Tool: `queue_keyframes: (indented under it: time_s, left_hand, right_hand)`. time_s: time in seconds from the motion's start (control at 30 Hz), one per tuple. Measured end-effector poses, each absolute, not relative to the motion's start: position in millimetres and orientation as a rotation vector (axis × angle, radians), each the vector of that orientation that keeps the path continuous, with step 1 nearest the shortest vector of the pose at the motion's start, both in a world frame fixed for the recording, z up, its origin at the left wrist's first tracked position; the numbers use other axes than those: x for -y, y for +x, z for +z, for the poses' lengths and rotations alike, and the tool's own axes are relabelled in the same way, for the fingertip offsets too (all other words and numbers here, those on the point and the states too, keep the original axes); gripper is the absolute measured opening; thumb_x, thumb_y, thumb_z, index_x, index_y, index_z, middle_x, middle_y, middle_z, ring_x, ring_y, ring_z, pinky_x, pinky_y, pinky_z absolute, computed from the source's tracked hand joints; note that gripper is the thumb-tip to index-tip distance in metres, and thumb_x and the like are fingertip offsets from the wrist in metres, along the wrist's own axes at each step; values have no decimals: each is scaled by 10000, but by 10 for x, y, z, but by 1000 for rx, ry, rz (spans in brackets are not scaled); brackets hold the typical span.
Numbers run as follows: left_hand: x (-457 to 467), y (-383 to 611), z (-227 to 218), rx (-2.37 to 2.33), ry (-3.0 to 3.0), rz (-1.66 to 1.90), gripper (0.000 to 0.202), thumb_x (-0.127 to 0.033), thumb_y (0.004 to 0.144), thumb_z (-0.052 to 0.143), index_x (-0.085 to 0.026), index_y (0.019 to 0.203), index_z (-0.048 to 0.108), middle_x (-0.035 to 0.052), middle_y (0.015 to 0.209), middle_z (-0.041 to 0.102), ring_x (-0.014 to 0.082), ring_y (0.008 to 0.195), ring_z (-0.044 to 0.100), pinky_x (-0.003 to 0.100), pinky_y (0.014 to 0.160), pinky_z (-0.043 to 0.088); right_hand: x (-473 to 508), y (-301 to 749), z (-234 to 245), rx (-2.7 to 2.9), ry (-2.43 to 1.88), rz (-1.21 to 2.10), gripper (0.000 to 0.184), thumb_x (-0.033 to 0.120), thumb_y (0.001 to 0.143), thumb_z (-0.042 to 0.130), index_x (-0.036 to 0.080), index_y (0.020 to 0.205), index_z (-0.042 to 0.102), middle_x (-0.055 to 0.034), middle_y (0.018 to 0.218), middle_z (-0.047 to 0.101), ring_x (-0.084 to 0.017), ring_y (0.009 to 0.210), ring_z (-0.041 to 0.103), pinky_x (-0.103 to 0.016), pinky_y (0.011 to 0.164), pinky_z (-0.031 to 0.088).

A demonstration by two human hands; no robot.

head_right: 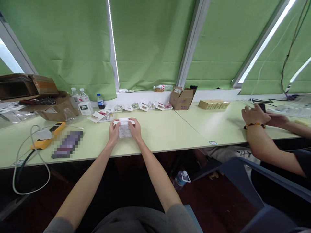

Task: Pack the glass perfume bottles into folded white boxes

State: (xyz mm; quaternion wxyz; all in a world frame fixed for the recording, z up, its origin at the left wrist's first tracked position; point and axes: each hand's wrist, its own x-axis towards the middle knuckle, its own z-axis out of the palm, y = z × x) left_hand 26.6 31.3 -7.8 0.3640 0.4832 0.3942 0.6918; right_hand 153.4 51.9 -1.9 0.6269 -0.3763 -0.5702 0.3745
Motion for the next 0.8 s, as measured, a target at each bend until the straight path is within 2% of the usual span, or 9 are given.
queue_keyframes:
  time_s: [0.4,0.8]
  left_hand:
    - [-353,284,-64,-1008,1194,1771,262,-348,784,556,-215,1008,532,4,747,581,122,586,543,226,524,417]
    - [-365,285,-68,-976,1196,1758,289,-402,782,575,-214,998,539,10,785,603,131,626,575,235,557,442]
  right_hand:
    - [-492,1528,-11,1313,-860,866,314,425,787,515,214,1002,603,-25,808,612,-155,611,504,-269,542,389]
    - [-489,1517,8,1280,-873,875,283,387,770,514,213,965,620,-15,777,607,-156,607,495,-267,544,387]
